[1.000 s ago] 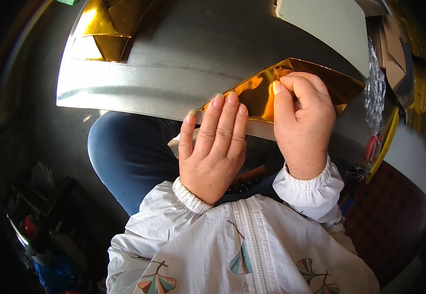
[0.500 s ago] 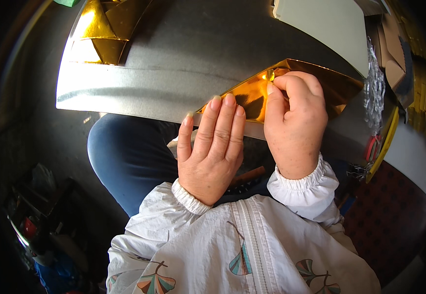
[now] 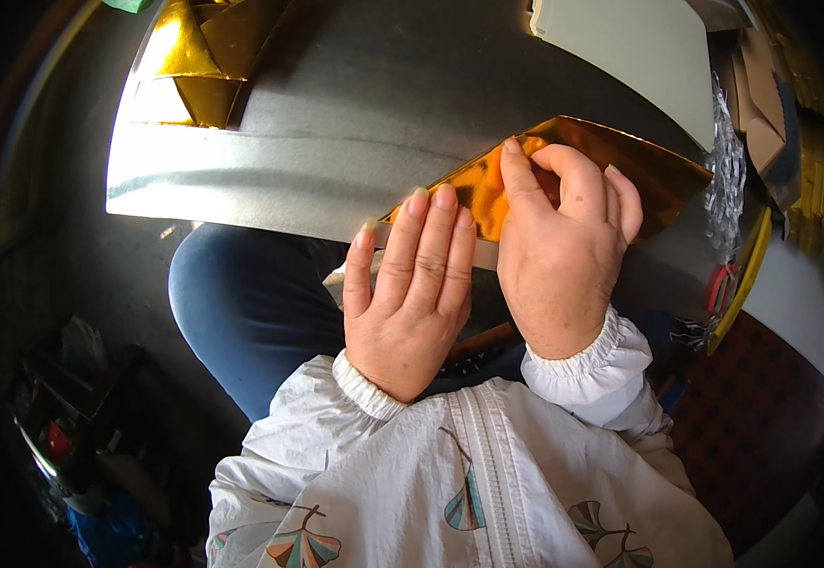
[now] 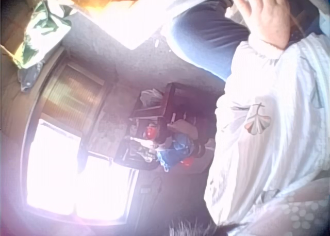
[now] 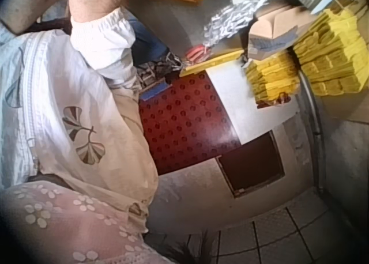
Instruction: The person folds a gold-colored sheet of paper by hand into a triangular origami shape, pressing creases and tucking flaps. They place the finished piece aside and repeat the process with another sheet.
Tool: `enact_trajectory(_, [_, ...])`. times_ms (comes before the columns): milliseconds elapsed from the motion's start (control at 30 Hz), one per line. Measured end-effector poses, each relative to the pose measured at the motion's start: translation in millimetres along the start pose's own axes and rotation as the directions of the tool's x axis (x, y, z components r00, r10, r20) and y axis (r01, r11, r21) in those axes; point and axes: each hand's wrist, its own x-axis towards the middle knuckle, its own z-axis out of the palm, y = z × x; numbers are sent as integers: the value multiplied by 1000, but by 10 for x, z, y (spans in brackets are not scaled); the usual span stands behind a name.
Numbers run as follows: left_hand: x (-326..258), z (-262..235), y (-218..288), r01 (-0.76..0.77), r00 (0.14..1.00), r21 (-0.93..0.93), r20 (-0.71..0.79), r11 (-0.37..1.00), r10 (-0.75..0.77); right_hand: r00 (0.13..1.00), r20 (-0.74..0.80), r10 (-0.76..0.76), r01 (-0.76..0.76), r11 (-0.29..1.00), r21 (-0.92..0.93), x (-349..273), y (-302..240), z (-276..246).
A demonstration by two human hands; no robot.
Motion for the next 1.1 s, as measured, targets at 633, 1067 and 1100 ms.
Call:
enact_trajectory(633, [21, -47, 1, 9, 1000, -13, 14, 1000, -9, 986, -34, -162, 156, 979, -131, -29, 169, -46])
enact_trajectory(1067, [-12, 5, -12, -16, 1000, -13, -10, 1000, 16, 996, 48, -81, 83, 996, -44, -53, 277, -70])
enact_trajectory(1100, [-9, 5, -15, -21, 1000, -9, -12, 1000, 21, 996, 47, -74, 76, 996, -38, -51, 277, -66])
